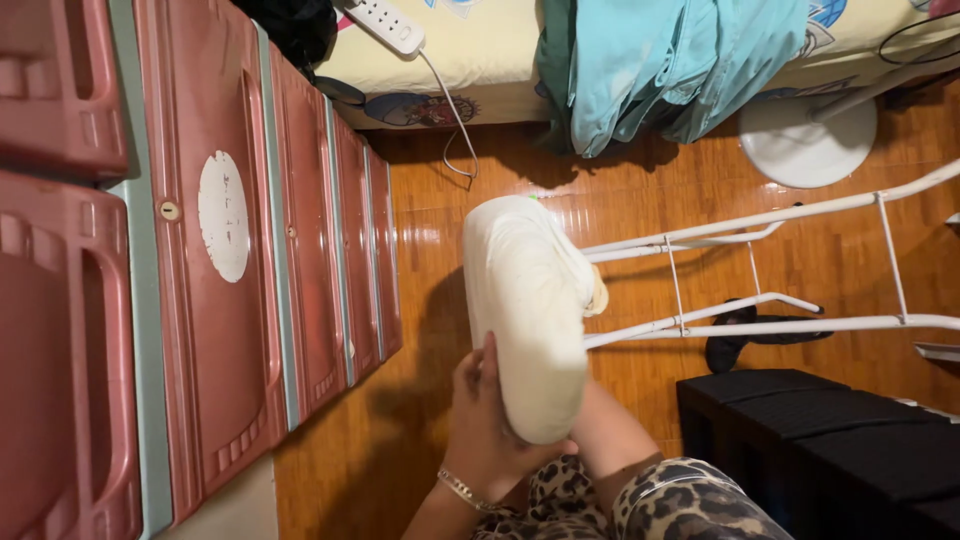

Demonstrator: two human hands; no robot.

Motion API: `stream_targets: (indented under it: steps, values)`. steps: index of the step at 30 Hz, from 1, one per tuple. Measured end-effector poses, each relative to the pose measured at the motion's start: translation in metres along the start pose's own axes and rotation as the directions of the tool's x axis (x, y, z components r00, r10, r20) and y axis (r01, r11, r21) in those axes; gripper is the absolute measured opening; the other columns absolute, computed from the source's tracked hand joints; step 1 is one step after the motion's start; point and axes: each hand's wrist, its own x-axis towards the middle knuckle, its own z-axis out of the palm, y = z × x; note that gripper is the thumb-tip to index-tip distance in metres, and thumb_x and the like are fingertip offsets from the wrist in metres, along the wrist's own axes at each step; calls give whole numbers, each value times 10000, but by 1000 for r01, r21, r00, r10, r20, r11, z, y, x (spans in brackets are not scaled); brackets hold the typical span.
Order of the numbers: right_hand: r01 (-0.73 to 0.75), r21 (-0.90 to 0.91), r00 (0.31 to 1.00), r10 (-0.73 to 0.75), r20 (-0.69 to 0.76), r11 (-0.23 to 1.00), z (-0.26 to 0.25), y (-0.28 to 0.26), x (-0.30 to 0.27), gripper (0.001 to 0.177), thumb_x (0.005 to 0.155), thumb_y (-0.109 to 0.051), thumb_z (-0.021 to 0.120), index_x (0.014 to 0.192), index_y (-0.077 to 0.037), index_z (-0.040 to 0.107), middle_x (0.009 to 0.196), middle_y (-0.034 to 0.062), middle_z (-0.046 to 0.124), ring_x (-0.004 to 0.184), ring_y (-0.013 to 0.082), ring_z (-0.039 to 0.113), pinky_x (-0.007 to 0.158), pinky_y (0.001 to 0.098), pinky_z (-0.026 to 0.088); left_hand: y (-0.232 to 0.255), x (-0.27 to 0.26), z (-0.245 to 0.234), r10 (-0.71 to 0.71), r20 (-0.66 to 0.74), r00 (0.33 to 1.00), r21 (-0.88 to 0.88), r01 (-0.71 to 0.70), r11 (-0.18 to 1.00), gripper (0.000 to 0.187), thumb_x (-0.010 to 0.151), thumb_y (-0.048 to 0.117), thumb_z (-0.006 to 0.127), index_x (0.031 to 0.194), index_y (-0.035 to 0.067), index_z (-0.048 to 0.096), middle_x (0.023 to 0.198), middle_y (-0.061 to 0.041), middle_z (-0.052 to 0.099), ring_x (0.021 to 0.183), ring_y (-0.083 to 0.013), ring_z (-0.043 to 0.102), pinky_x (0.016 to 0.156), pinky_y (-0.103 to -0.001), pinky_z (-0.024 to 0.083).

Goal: Fitting a cover onto a small ironing board and sorting clothes to prepare for ironing.

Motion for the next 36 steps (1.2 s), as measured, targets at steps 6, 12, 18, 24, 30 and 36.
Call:
stream_targets:
  steps: [6,12,18,24,30,36]
  values:
    - [49,23,999,-49,1,999,-1,-44,-10,808,955,-719,395,1286,-15,615,1225,111,678,1108,261,668,947,396,553,-52,22,52,39,371,928,-154,21,988,1682,439,646,938,1586,-5,-105,1690,-353,-136,1550,-464,233,1190,-472,390]
    - [78,26,996,-78,-32,997,-32,-78,-31,796,958,-708,396,1298,-20,607,1242,108,672,1120,261,663,951,400,553,-79,26,97,102,361,927,-99,-71,993,1680,465,594,987,1645,41,-73,1678,-345,-199,1575,-505,-53,1229,-562,229]
    - [120,52,993,-119,-23,991,-29,-102,-39,784,961,-697,396,1310,-26,600,1258,105,666,1131,261,659,955,404,553,-74,32,92,174,288,942,-126,-143,982,1571,585,636,940,1652,85,-72,1709,-273,-151,1602,-461,-31,1248,-575,233]
    - [194,62,981,-193,-12,979,-49,-126,-30,772,964,-687,397,1321,-31,592,1274,103,660,1143,261,654,959,408,552,-113,40,52,-541,281,793,85,541,837,1172,738,718,634,1655,304,34,1735,-80,-120,1600,-286,32,1219,-541,247]
    - [286,77,958,-287,3,955,-57,-201,-54,760,966,-676,398,1333,-37,585,1290,100,654,1154,261,650,963,412,552,-247,87,12,-799,-20,601,-258,769,584,1249,770,734,662,1658,118,37,1712,-179,76,1575,-363,131,1231,-547,191]
    - [317,111,948,-316,-23,942,-80,-221,-54,749,969,-665,399,1345,-42,577,1306,97,648,1166,261,645,967,416,552,-249,126,-52,-871,-126,475,-332,807,488,1391,654,758,784,1647,22,145,1685,-226,248,1542,-395,289,1202,-566,327]
